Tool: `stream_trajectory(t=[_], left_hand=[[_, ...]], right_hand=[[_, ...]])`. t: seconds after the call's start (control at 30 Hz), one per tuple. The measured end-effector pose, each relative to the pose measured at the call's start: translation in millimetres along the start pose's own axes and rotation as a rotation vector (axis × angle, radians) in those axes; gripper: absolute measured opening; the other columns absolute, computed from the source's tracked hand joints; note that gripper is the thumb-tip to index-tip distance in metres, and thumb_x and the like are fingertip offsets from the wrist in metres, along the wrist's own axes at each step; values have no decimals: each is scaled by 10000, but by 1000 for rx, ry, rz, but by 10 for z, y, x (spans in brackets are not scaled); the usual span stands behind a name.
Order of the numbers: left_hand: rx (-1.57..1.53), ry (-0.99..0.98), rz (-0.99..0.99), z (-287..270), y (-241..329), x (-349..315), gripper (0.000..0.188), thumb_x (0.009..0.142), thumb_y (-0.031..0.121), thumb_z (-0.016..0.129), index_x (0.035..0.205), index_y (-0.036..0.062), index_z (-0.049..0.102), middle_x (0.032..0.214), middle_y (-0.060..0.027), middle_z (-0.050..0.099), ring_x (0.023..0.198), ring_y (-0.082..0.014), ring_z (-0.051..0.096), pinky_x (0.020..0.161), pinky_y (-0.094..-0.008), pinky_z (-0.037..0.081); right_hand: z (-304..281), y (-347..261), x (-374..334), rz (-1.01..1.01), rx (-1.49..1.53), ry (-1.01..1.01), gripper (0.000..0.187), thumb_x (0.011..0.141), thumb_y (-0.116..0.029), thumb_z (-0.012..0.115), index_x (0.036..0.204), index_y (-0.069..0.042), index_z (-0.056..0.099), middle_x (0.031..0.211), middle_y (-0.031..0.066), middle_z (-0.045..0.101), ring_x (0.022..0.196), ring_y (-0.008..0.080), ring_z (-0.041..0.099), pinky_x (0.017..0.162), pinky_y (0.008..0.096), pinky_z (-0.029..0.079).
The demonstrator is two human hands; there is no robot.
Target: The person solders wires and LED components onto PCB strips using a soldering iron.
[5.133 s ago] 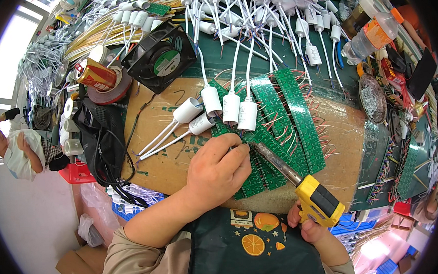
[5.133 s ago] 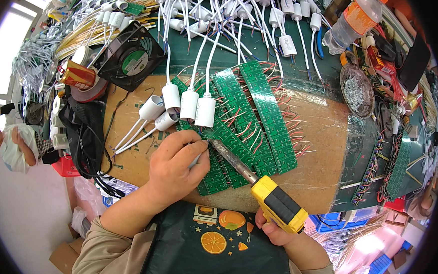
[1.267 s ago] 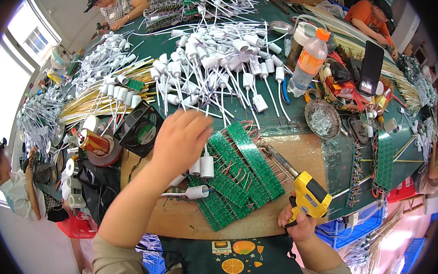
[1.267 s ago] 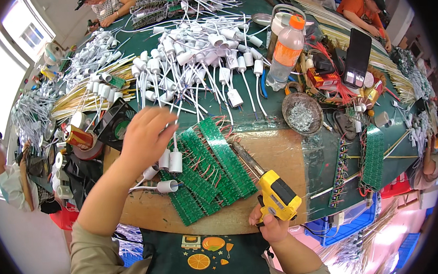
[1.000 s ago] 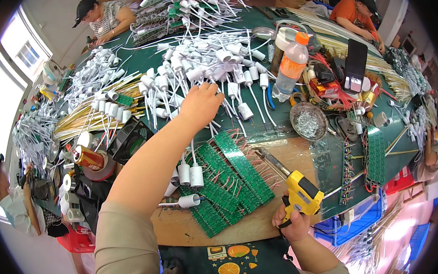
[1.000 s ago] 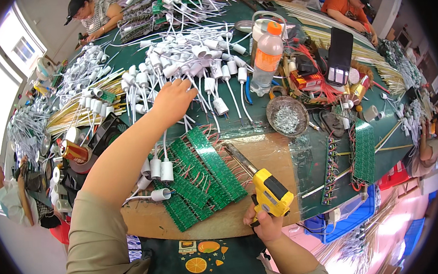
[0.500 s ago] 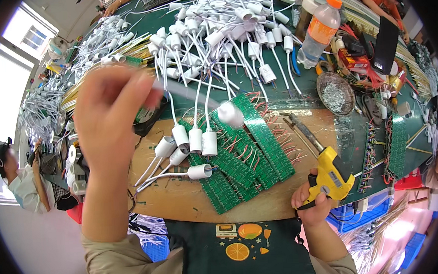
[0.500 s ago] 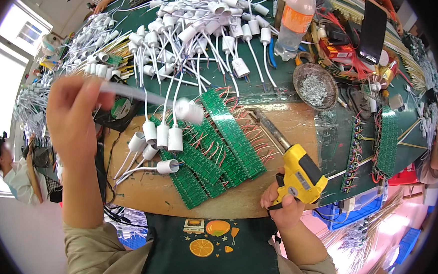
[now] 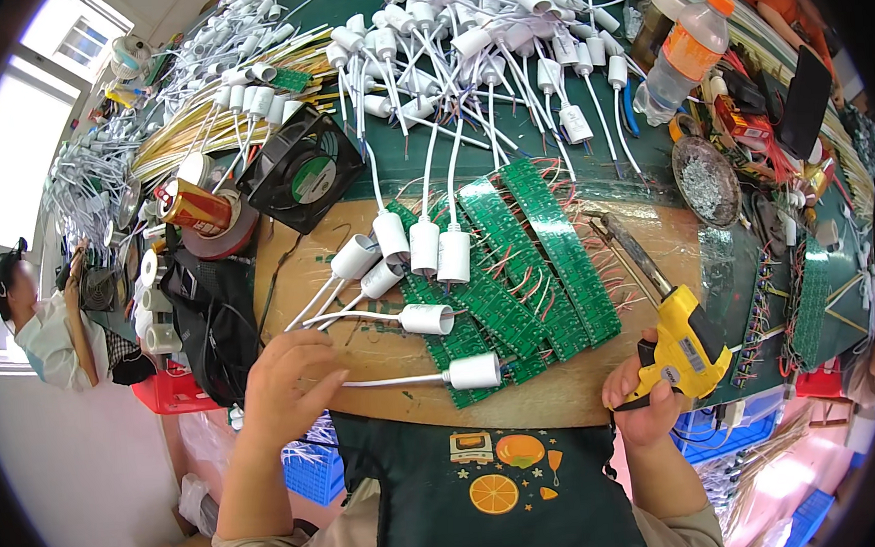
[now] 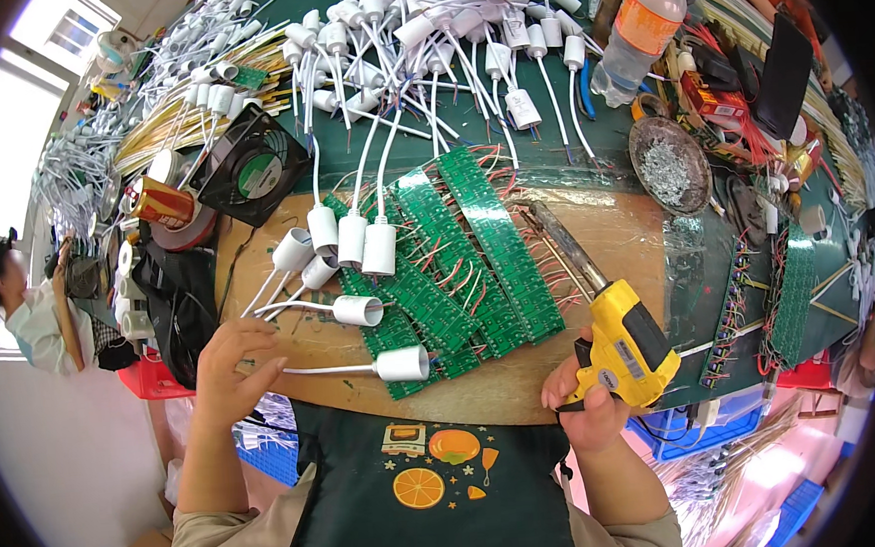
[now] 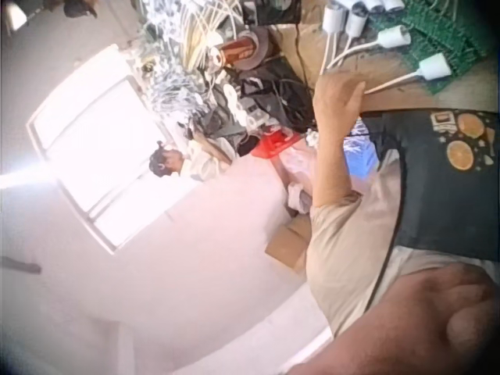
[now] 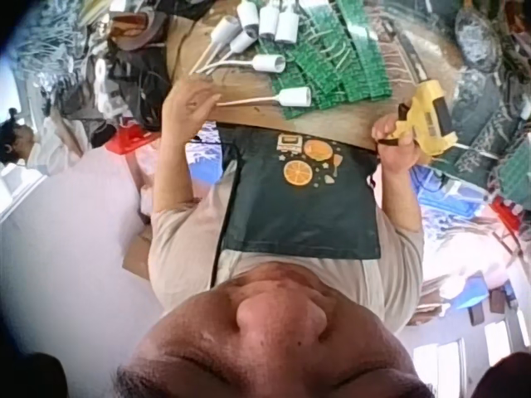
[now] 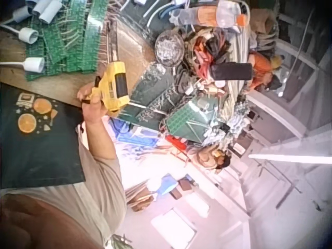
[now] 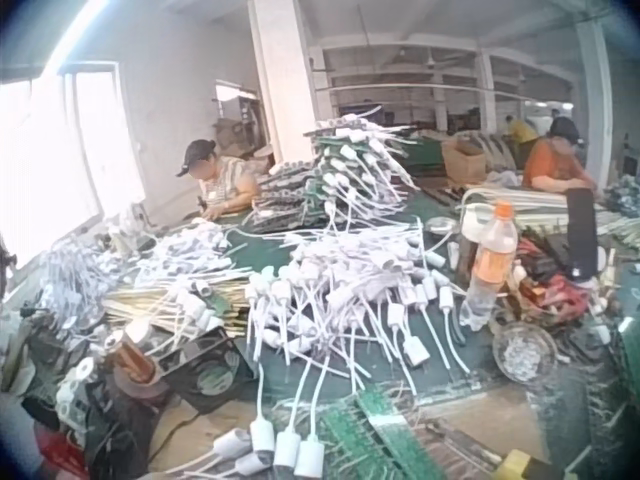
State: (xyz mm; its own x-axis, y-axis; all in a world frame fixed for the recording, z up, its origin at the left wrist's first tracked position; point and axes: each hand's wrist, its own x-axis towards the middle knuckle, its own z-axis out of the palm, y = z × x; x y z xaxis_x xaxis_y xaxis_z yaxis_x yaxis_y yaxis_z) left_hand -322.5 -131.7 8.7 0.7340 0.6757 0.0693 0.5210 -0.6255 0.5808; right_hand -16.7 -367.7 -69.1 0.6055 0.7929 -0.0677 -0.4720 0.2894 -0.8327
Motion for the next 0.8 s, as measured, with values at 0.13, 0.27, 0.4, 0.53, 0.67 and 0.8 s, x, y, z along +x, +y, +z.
stream_trajectory(t=[0.13, 0.27, 0.4, 0.53, 0.67, 0.8], left_hand=[[87, 140, 308, 268, 377, 347, 249, 698, 138, 759, 922, 91, 660, 1054, -88, 641, 961, -275, 612, 808, -366, 476], [87, 140, 390, 496, 540, 640, 301, 677, 119, 759, 954, 71, 651, 1037, -88, 637, 956, -273, 603, 801, -388, 460], [71, 145, 284, 641, 554, 672, 270, 696, 124, 737, 947, 76, 649, 947, -67, 626, 859, -254, 595, 721, -383, 444], [69, 199, 198, 706, 580, 691, 212, 705, 107, 714, 902, 74, 645, 864, -64, 603, 800, -257, 586, 692, -377, 442], [74, 191, 159, 734, 615, 733, 150, 705, 93, 700, 842, 69, 643, 821, -69, 582, 754, -265, 577, 667, -377, 444], [85, 230, 146, 766, 628, 759, 94, 705, 86, 692, 770, 60, 630, 797, -73, 566, 719, -267, 571, 646, -384, 447]], right_hand=[[8, 11, 11, -43, -81, -27, 735, 858, -459, 637, 1329, 15, 332, 666, 35, 495, 529, 138, 501, 473, 283, 441], [-3, 1, -4, -47, -85, -35, 730, 862, -454, 636, 1330, 16, 331, 663, 36, 491, 528, 141, 501, 473, 285, 441], [3, -14, -33, -23, -56, -20, 758, 828, -448, 685, 1328, 9, 344, 677, 37, 496, 549, 147, 505, 499, 295, 448], [12, -2, -16, -30, -95, -47, 767, 825, -460, 690, 1323, 8, 342, 655, 38, 489, 524, 159, 505, 474, 297, 438], [19, -20, -95, 39, -120, -89, 814, 784, -490, 723, 1325, -11, 349, 650, 39, 488, 532, 174, 508, 486, 308, 441], [50, -103, -243, 294, -220, -217, 860, 699, -532, 779, 1293, -46, 392, 680, 20, 492, 599, 166, 504, 543, 310, 442]])
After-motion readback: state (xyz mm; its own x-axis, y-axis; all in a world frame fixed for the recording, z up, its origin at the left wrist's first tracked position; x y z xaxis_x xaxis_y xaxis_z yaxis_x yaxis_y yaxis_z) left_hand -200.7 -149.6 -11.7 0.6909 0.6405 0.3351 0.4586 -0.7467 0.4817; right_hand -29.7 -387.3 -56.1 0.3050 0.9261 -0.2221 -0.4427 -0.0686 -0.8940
